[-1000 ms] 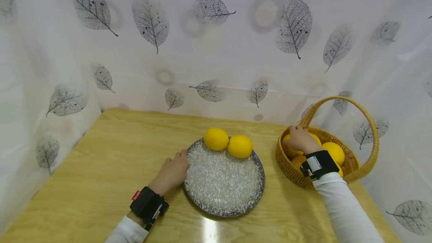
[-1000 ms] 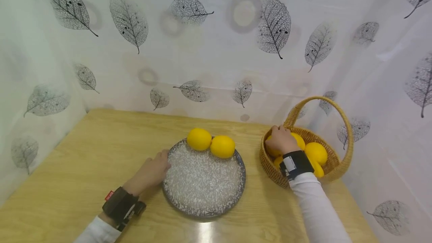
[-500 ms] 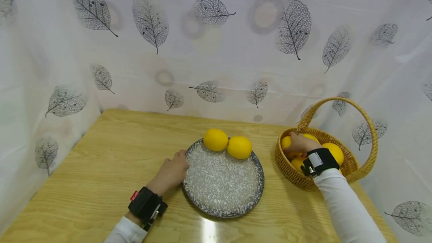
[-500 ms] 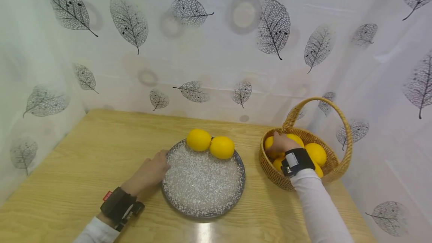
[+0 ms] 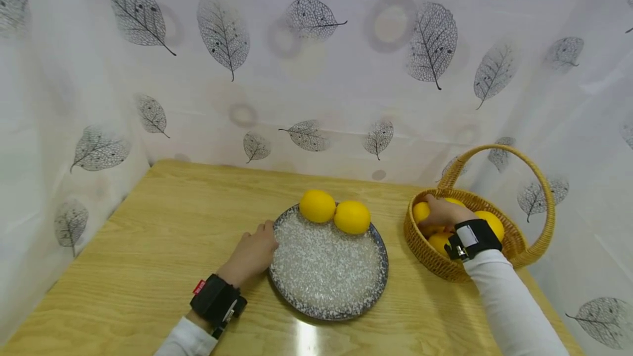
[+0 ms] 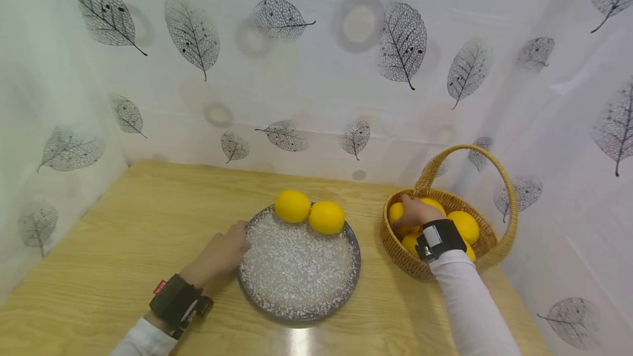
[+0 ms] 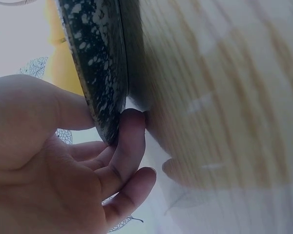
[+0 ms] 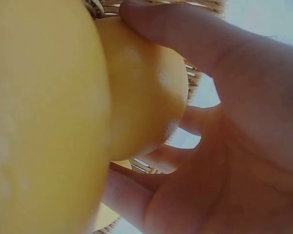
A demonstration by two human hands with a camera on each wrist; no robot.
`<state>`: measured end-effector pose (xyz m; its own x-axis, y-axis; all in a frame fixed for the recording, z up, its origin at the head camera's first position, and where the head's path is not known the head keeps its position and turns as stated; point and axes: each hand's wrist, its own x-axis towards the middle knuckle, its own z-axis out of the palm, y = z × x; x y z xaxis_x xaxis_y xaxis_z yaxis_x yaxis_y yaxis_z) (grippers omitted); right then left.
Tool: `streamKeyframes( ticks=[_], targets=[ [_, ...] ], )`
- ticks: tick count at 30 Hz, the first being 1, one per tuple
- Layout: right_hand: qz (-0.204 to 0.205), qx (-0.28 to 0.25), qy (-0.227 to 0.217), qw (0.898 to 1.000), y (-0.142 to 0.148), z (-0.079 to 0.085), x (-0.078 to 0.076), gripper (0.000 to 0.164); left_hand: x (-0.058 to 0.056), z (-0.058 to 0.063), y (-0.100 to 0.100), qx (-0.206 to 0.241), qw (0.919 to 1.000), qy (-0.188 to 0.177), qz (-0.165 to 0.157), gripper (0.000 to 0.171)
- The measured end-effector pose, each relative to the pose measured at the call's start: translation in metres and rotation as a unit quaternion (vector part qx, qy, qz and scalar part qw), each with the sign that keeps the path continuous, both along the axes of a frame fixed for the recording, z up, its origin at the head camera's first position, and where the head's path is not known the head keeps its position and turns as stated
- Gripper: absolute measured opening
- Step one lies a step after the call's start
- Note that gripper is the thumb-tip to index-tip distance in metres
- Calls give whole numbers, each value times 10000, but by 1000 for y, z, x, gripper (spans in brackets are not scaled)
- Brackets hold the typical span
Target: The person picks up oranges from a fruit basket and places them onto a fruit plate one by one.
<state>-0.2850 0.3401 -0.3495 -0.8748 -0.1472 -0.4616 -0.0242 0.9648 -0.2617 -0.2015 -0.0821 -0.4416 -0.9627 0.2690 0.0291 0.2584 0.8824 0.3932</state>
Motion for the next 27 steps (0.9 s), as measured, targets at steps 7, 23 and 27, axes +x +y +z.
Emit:
streamKeyframes(
  ticks=[7, 23, 27],
  targets=[
    [16, -16, 168, 9999, -2, 6, 6, 84, 0, 2, 1, -24, 10000, -60, 5, 43],
    [37, 85, 1198, 9927, -12, 21, 21, 82, 3, 7, 1, -59, 10000, 0, 29, 42],
    [-10, 87, 1481, 9889, -14, 23, 27, 82, 4, 6, 1, -64, 10000, 30, 13, 42]
  ],
)
